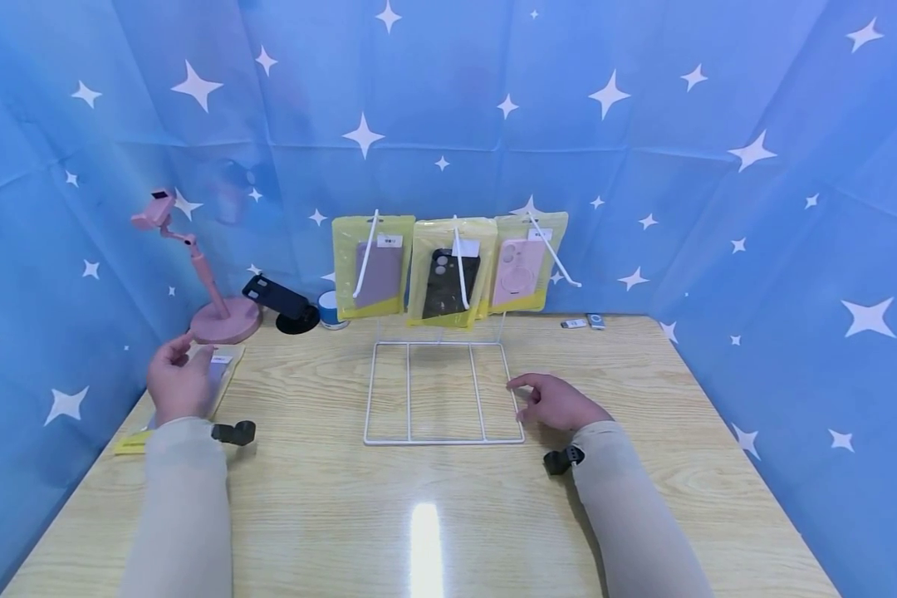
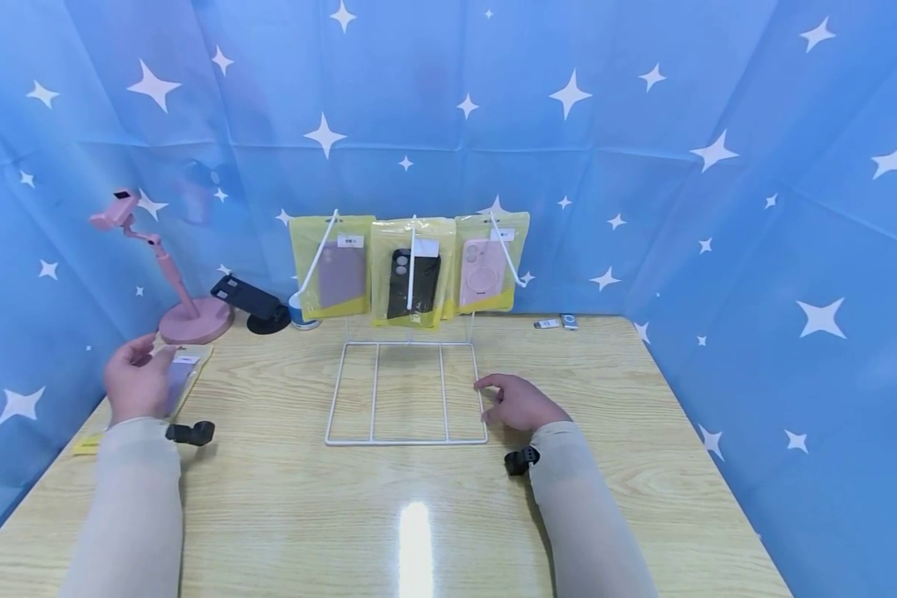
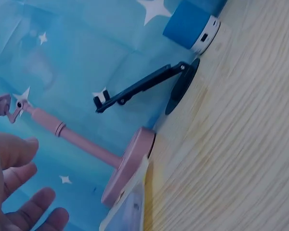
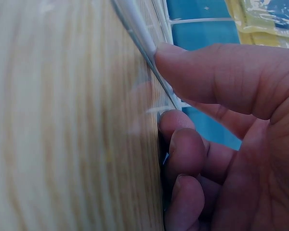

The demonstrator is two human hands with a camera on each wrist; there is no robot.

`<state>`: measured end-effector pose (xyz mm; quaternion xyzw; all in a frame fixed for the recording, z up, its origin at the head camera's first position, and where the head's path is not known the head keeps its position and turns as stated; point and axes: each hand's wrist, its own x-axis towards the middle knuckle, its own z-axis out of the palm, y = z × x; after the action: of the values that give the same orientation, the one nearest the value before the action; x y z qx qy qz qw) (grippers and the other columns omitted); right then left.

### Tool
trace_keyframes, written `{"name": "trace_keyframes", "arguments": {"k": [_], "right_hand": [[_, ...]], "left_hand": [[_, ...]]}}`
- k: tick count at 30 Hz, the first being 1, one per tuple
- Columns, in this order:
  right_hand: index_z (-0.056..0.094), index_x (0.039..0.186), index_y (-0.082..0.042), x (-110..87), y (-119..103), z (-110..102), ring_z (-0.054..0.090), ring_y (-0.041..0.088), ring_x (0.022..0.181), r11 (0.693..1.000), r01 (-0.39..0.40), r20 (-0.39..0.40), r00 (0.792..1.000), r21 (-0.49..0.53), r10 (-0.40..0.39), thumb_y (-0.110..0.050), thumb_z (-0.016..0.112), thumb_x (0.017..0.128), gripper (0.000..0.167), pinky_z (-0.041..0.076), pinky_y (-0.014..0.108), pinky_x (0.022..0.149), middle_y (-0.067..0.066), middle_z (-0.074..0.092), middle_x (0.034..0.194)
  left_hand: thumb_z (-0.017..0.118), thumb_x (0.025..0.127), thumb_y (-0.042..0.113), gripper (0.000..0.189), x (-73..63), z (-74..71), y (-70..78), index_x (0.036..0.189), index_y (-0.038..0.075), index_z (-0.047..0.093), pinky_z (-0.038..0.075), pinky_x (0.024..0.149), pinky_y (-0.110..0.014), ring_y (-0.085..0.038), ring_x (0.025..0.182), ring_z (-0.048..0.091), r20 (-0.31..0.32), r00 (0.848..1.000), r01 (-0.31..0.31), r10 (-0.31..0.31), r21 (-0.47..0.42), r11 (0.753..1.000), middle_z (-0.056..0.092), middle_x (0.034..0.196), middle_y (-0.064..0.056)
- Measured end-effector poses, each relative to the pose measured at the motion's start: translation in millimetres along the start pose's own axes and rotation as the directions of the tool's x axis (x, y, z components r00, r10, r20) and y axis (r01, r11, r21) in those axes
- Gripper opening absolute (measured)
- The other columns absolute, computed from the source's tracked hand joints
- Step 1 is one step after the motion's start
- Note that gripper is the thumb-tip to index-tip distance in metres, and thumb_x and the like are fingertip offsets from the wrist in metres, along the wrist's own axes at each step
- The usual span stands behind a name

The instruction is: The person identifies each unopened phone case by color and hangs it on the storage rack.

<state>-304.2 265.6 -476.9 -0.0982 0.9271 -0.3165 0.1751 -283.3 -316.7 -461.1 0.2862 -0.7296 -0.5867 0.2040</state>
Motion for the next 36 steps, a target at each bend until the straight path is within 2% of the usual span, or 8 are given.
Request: {"name": "trace_keyframes", "arguments": {"k": [4,8,14,17,21,23,27,36], "right_hand": [[0.064,0.143,-0.023,-0.3,-0.8,0.0,0.052,0.023,0.088,1.0,-0.002,0.002,1.0,0.002,0.002,-0.02,0.081,0.094,0.052,0.043,0.038,0.075,0.006,0.059,0.098],[0.064,0.144,-0.021,-1.2,-2.1,-0.5,0.052,0.023,0.086,1.0,0.003,0.002,1.0,0.005,-0.003,-0.02,0.08,0.094,0.052,0.043,0.037,0.075,0.006,0.059,0.097],[0.064,0.144,-0.019,-1.2,-2.1,0.2,0.052,0.023,0.084,1.0,0.011,0.005,1.0,0.013,-0.011,-0.019,0.08,0.094,0.053,0.043,0.037,0.074,0.006,0.06,0.095],[0.064,0.144,-0.021,-1.0,-2.2,0.5,0.053,0.023,0.085,1.0,0.002,0.0,1.0,0.002,-0.002,-0.019,0.08,0.094,0.052,0.044,0.037,0.076,0.006,0.061,0.096],[0.064,0.144,-0.021,-0.7,-2.1,0.9,0.054,0.023,0.086,1.0,-0.007,-0.005,1.0,0.001,0.007,-0.02,0.081,0.094,0.053,0.044,0.037,0.076,0.006,0.061,0.096],[0.064,0.143,-0.021,-0.9,-1.8,0.8,0.053,0.023,0.085,1.0,-0.007,-0.006,1.0,0.01,0.007,-0.019,0.081,0.093,0.053,0.044,0.037,0.075,0.006,0.06,0.095],[0.064,0.143,-0.021,-0.7,-1.2,0.2,0.053,0.024,0.084,1.0,-0.005,-0.007,1.0,0.023,0.006,-0.019,0.081,0.093,0.053,0.043,0.036,0.073,0.006,0.06,0.094],[0.062,0.146,-0.017,-0.9,-0.8,-0.2,0.053,0.022,0.083,1.0,0.027,-0.001,1.0,0.007,-0.027,-0.018,0.08,0.094,0.055,0.044,0.036,0.074,0.005,0.06,0.094]], "left_hand": [[0.061,0.104,0.034,0.06,3.8,-7.4,-2.9,0.16,0.017,0.047,0.029,0.128,-0.043,-0.027,0.153,0.034,-0.006,0.999,0.048,-0.047,0.059,0.997,0.04,0.166,-0.008],[0.061,0.104,0.038,0.065,8.0,-12.6,-6.5,0.163,0.018,0.041,0.027,0.129,-0.051,-0.03,0.157,0.029,0.014,0.995,0.096,-0.099,0.145,0.985,0.033,0.172,-0.007],[0.062,0.103,0.041,0.073,9.0,-16.3,-9.9,0.167,0.019,0.033,0.02,0.122,-0.067,-0.044,0.154,0.029,0.016,0.99,0.131,-0.142,0.296,0.946,0.029,0.173,-0.012],[0.06,0.104,0.04,0.075,9.4,-18.7,-12.3,0.168,0.015,0.029,0.011,0.122,-0.072,-0.047,0.154,0.029,0.036,0.99,0.112,-0.134,0.363,0.925,0.029,0.172,-0.02],[0.058,0.104,0.039,0.079,10.0,-21.7,-15.0,0.169,0.01,0.023,-0.003,0.122,-0.078,-0.052,0.157,0.018,0.087,0.986,0.091,-0.145,0.445,0.891,0.021,0.173,-0.024],[0.058,0.104,0.038,0.081,10.3,-21.8,-15.8,0.169,0.01,0.019,-0.003,0.121,-0.078,-0.055,0.157,0.013,0.111,0.981,0.085,-0.157,0.481,0.873,0.017,0.173,-0.026],[0.061,0.101,0.038,0.088,11.7,-20.6,-18.2,0.17,0.012,0.014,0.004,0.121,-0.079,-0.06,0.153,0.013,0.13,0.977,0.073,-0.17,0.542,0.837,0.015,0.172,-0.031],[0.068,0.096,0.036,0.097,14.0,-18.5,-22.6,0.17,0.008,0.011,0.009,0.118,-0.081,-0.064,0.147,0.019,0.142,0.977,0.036,-0.16,0.628,0.778,0.022,0.166,-0.037]]}}
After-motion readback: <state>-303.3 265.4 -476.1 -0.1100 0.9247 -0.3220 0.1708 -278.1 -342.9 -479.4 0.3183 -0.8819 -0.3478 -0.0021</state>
